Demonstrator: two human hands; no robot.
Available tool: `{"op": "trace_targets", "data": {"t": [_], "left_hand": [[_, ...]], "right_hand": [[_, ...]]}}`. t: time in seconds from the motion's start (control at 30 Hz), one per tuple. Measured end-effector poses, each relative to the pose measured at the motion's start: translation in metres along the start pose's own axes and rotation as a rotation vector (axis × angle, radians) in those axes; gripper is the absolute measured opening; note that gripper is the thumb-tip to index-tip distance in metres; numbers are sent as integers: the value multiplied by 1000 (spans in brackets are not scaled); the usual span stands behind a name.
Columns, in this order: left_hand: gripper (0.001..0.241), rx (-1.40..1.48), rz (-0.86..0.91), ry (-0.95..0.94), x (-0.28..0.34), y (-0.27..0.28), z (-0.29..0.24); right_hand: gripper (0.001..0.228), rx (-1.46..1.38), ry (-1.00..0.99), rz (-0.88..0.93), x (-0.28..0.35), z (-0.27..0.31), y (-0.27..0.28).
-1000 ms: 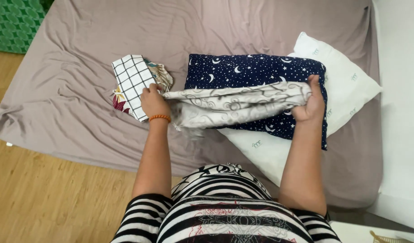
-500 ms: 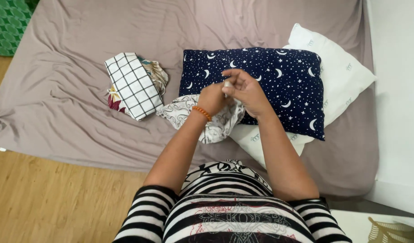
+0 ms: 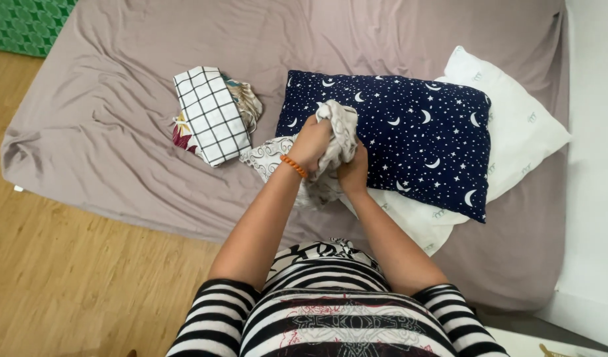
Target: The person inserts a pillow into a dark blue pillowcase with a moon and star pattern on a bed. They then pick up a white pillowcase and place it on a nearby white chair. Finally, they pick up a patterned pillowcase and attempt to insert the pillow into it.
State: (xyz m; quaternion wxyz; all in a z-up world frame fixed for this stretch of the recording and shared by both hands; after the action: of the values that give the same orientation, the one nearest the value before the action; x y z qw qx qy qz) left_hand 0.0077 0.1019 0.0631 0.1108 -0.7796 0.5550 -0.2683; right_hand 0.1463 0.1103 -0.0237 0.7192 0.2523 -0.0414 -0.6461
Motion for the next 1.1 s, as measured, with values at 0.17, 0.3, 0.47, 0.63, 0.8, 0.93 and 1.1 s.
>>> {"op": "trace_targets", "data": {"t": [0.17,0.3,0.47,0.63,0.8,0.93,1.1], "left_hand": [[34,24,54,38,26,25,-40],[33,331,140,-54,45,64,-85],[38,421,-4,-141,36,123,-95],[40,487,-222,-165,21,189,-124],[49,477,-458,-1021,47,259,-205],[50,343,-442,-1314,84,233,-222],[36,48,-814,-1000,27,296,-66]], "right_hand": [[45,180,-260,-21,12,-46,-3],[38,29,-672,166,18,-91,-28],[39,-738,-1231,270,3,-80,-87],[35,-1209,-1156,473,-116,-89,-146],[50,-1502,-478,431,-259,108,-84],[50,-1448,-4,480,-256,178,-11],[32,-745,-301,-47,-238,30,8]]}}
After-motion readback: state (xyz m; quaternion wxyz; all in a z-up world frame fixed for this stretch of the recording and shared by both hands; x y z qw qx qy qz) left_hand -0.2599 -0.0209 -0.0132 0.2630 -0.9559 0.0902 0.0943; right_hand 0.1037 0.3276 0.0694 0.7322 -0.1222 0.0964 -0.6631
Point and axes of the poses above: each hand's wrist, its own x-axis away from the middle knuckle, its own y-axis out of the back of the hand, z = x × y, the point moved 5 cm from there along -x, towards the middle knuckle, and after that the axes turned 4 degrees about -z, right-handed, at the moved point
